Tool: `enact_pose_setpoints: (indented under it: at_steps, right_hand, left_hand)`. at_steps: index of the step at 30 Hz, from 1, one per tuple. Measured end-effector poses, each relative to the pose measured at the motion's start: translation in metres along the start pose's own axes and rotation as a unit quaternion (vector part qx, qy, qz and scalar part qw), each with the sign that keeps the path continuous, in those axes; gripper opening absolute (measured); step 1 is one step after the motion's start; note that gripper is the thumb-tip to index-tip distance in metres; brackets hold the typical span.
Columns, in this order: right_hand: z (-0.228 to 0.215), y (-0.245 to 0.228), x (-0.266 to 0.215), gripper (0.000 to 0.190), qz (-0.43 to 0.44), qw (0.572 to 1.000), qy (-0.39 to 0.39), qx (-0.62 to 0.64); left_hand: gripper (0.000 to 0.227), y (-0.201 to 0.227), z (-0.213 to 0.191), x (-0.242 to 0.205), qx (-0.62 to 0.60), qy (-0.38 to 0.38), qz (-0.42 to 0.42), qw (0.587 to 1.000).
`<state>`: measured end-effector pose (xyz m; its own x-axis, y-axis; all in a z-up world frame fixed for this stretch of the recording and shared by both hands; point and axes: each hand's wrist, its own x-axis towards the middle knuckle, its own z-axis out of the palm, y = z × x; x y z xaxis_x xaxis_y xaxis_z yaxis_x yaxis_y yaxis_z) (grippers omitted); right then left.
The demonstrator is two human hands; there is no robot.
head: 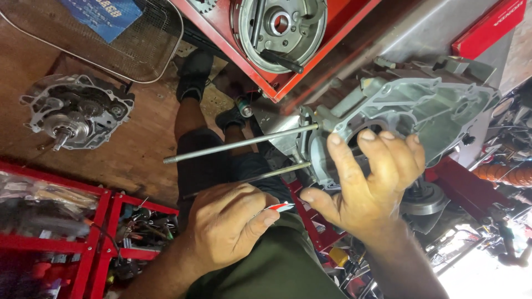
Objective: The person opens a tube of sealant and applies a continuous bead along the mating surface of a metallic engine casing. The person holds the casing steady with one hand while guiding the sealant tube with the other to ensure even coverage along the edge.
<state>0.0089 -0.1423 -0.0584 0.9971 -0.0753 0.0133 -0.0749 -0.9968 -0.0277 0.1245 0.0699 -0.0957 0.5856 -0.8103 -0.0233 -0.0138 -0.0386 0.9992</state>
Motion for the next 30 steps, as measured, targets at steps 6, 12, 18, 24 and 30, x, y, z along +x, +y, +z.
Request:
enact_pose_setpoints:
  at_steps: [6,12,18,24,30]
  right_hand:
    - [-0.002,0.014,-0.007,0.082,-0.009,0.999,-0.029,-0.022]
    - [-0.006,0.026,-0.004,0.078,-0.056,0.998,0.003,-0.039]
    - [-0.007,0.05,-0.006,0.082,-0.107,0.991,0.017,-0.083]
    - [-0.003,0.05,-0.006,0.083,-0.096,0.993,0.012,-0.069]
    - [0.004,0.027,-0.011,0.089,-0.045,0.999,0.013,-0.021]
  left_hand:
    - [0.031,0.001,-0.002,0.003,-0.008,-0.005,-0.003,1.0]
    - [0.029,0.002,-0.003,0.003,-0.014,-0.002,-0.001,1.0]
    - [0.031,0.003,-0.005,0.002,0.001,-0.003,-0.018,1.0]
    - [0.028,0.0,-0.003,-0.002,-0.012,-0.005,-0.021,1.0]
    - [0.028,0.002,-0.001,0.003,-0.005,0.0,-0.02,1.0]
